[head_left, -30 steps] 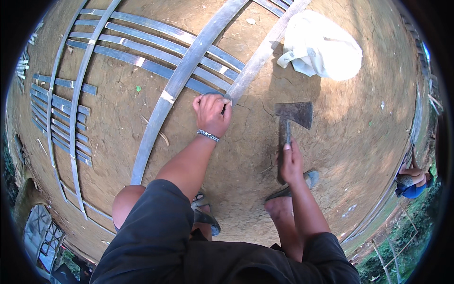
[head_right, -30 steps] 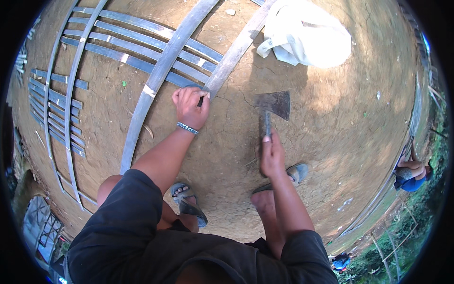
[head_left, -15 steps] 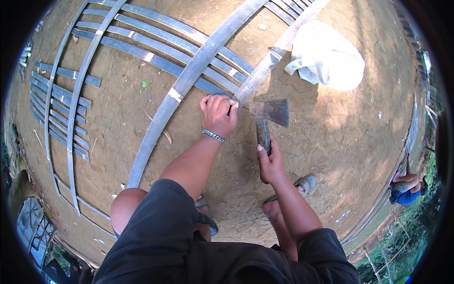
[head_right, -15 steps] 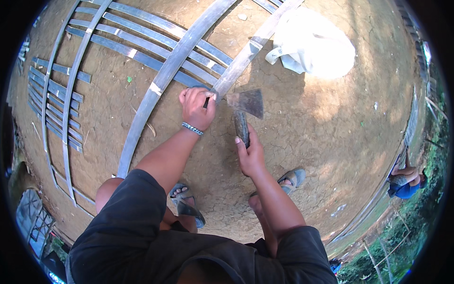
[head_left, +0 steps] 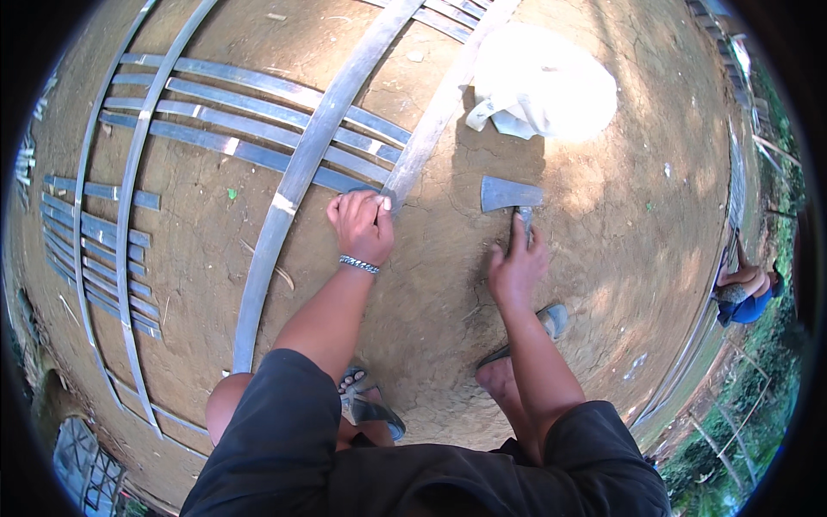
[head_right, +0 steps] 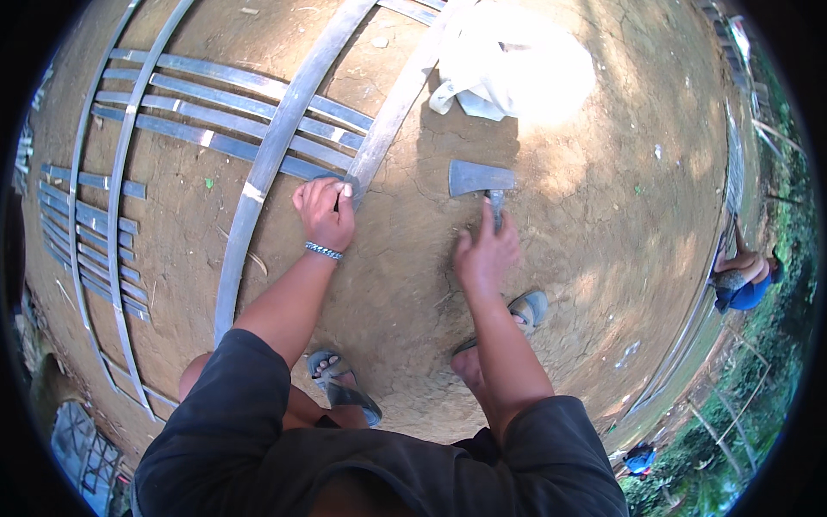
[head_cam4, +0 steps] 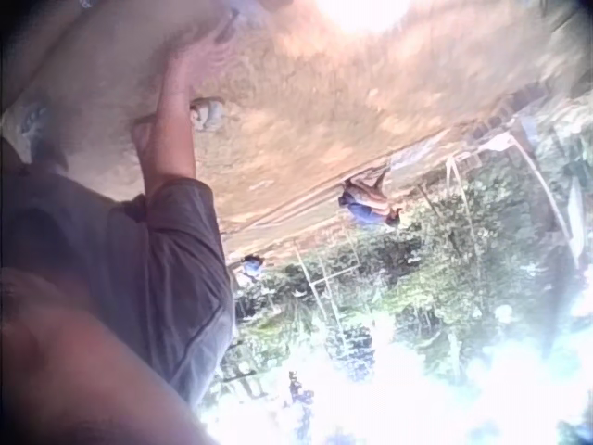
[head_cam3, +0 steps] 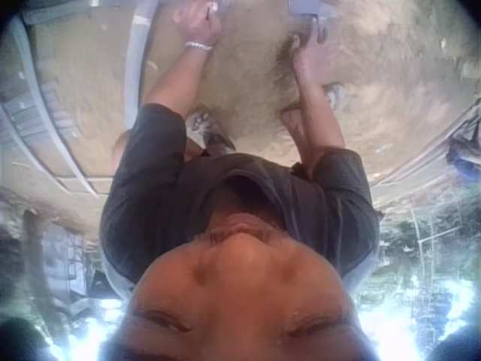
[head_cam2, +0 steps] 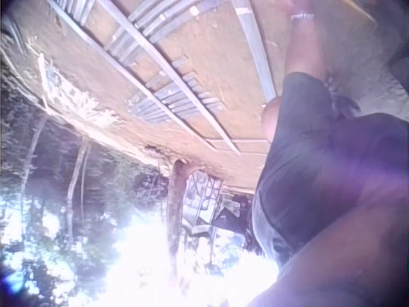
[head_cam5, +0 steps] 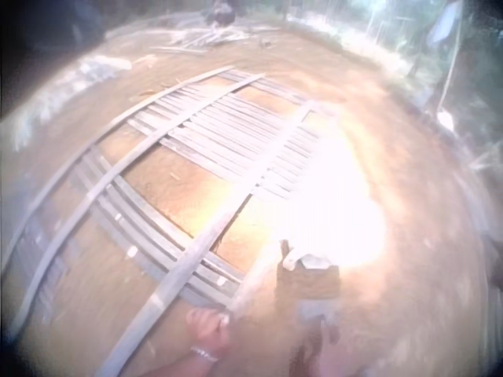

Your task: The person assembles a bamboo structure on the ground by inserting wooden pins into pre-drilled holes in bamboo slats and hammering them flush using the head of an axe.

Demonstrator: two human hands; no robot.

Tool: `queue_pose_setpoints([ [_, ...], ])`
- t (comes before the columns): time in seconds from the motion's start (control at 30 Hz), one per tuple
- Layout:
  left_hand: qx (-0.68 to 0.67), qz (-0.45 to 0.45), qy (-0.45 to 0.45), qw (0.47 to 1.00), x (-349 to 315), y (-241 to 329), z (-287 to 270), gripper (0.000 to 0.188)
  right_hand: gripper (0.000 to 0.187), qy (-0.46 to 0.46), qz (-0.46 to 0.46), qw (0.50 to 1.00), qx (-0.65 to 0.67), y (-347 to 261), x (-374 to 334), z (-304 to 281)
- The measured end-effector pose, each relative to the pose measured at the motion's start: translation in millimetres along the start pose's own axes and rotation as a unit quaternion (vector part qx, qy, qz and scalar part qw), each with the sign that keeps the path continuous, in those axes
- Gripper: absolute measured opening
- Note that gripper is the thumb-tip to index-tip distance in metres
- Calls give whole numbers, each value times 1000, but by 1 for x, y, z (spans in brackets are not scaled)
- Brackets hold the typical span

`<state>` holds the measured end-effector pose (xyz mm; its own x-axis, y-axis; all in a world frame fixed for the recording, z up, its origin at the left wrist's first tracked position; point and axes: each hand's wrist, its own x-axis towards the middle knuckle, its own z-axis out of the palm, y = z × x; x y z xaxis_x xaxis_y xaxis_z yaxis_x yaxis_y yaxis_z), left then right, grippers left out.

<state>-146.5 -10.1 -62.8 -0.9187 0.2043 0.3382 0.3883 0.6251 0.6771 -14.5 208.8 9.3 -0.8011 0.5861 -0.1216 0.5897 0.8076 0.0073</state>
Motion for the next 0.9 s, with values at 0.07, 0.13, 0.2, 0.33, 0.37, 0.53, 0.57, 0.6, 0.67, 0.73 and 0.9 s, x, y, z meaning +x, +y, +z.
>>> queue_pose_setpoints([
  [0.07, 13, 12, -5, 1000, 0, 0, -1, 6, 64, -5, -116, 978, 173, -32, 9, 4],
  [0.13, 11, 26, -9, 1000, -1, 0, 2, 6, 47, 3, -196, 934, 297, -76, 16, 10],
  [0.2, 16, 37, 6, 999, -3, -2, 5, 5, 27, 12, -256, 875, 410, -114, 28, 15],
  [0.33, 9, 38, -5, 999, -3, -3, 6, 6, 14, 8, -238, 848, 473, -127, 36, 41],
  [0.37, 12, 46, -10, 999, -4, -2, 5, 6, 12, 2, -232, 844, 484, -125, 35, 42],
  [0.53, 28, 48, -53, 997, -3, 9, 3, 10, 7, 22, -158, 860, 485, -107, 47, 27],
  [0.57, 37, 42, -60, 997, -2, 9, 2, 11, 6, 46, -137, 865, 481, -96, 62, 15],
  [0.6, 47, 35, -66, 996, -1, 8, 0, 12, 5, 69, -117, 868, 477, -84, 78, 1],
  [0.67, 58, 34, -63, 996, 0, 8, -1, 12, 15, 72, -56, 891, 445, -49, 125, -22],
  [0.73, 68, 32, -58, 995, -1, 4, -1, 12, 20, 116, 24, 892, 436, -27, 170, -62],
  [0.9, 62, 31, -51, 996, -3, 5, 9, 12, 29, 2, -31, 978, 208, 20, 274, -89],
])
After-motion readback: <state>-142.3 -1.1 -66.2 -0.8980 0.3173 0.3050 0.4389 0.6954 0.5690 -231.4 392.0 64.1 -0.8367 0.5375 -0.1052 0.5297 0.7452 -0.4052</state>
